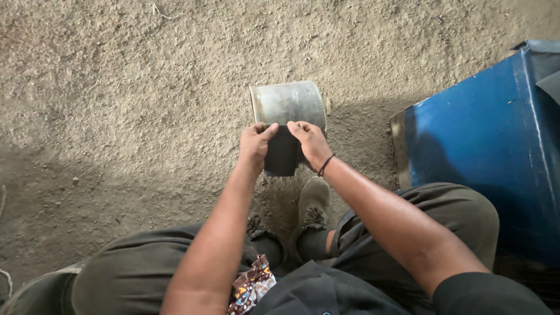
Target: The person tears a piece of sandpaper and uses it to sand the exterior surface of a cylindrical metal object. The person holds the object with one hand and rubs the sandpaper against it with the other hand in a repetitive motion.
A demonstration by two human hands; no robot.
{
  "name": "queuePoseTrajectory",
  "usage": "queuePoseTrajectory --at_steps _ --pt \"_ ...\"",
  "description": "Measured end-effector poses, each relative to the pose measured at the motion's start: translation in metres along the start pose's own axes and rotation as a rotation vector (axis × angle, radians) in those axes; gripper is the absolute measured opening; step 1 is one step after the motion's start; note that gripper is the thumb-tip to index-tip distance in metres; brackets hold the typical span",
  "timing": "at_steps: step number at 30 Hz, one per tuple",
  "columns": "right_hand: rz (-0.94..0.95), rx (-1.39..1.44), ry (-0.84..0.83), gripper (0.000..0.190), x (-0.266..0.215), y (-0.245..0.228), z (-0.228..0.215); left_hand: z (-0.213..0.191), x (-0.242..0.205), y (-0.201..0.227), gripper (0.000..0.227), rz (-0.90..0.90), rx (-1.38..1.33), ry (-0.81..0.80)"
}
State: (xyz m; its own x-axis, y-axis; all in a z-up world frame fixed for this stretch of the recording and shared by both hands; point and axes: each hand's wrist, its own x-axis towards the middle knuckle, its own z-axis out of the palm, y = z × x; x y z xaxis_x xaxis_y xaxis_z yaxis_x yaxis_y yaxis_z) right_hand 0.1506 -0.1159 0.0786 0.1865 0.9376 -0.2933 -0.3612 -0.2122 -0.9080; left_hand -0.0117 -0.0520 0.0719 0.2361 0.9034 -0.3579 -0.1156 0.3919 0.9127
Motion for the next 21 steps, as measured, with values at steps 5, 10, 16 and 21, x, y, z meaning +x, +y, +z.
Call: queuePoseTrajectory --at_steps 5,10,16,21 --pt "-0.059 -0.131 0.054 0.018 0.004 0.01 0.002 0.007 -0.002 -0.008 0.026 0.056 0.011 0.018" --pt "0.004 -0.04 -0.024 0.017 0.012 0.016 -0.007 0.002 -0.003 0.003 0.024 -0.126 -0.191 -0.061" --pt "0.064 0.078 -0.034 0.018 0.006 0.016 -0.001 0.004 -0.002 -0.012 0.037 0.179 0.254 0.076" --pt "-0.26 -0.67 0.209 0.035 -0.016 -0.009 0.017 0.009 0.002 -0.025 0.029 0.076 0.099 0.188"
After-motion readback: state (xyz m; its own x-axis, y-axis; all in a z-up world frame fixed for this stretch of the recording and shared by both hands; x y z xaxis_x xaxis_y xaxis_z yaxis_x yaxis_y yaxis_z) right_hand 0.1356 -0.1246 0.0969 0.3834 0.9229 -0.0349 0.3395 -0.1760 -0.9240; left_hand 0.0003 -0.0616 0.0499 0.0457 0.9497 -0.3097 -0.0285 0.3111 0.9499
